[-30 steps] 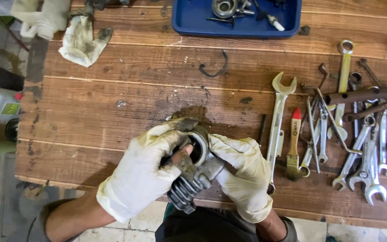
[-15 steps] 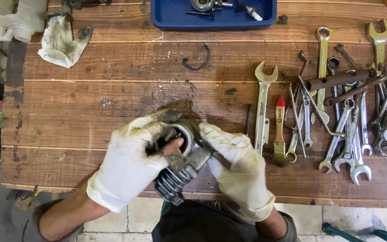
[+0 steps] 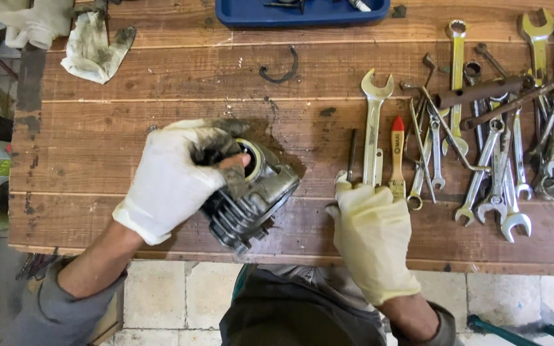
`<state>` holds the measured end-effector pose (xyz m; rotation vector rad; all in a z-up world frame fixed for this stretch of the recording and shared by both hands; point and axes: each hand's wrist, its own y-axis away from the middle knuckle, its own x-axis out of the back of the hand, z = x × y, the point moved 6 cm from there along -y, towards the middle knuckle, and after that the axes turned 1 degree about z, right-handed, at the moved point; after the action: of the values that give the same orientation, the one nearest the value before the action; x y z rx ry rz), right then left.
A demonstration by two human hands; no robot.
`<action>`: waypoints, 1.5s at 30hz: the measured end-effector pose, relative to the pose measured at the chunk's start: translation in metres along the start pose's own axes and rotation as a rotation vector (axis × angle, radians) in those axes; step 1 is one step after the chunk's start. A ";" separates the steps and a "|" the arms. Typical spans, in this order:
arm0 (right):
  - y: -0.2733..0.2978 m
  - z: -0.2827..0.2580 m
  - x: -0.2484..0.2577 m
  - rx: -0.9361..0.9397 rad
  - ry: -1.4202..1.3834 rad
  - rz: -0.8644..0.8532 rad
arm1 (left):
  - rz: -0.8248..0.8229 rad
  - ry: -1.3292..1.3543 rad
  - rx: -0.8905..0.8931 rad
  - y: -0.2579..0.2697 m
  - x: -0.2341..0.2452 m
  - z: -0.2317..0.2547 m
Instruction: The person cleans the interior of a metal engine cylinder block using a small metal tool and a cloth. They then pick up a bearing from a blue tray and insert it into the cylinder block, tapping it into place with the tool.
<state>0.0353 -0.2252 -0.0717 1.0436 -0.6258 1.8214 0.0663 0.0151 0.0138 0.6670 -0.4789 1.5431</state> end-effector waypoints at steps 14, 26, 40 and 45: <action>0.006 0.026 0.002 -0.252 -0.973 0.128 | -0.022 0.282 0.209 -0.029 0.018 -0.003; 0.030 0.056 0.010 0.308 -1.587 0.232 | -0.030 0.141 0.116 -0.039 0.020 -0.018; 0.016 0.026 0.085 -0.190 -1.256 0.693 | -0.009 0.196 0.111 -0.041 0.020 -0.027; 0.009 0.021 0.077 -0.177 -1.215 0.632 | -0.020 0.226 0.148 -0.040 0.017 -0.027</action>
<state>0.0182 -0.2098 0.0054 1.9409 -1.9615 1.3728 0.1030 0.0491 0.0020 0.5996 -0.1891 1.6229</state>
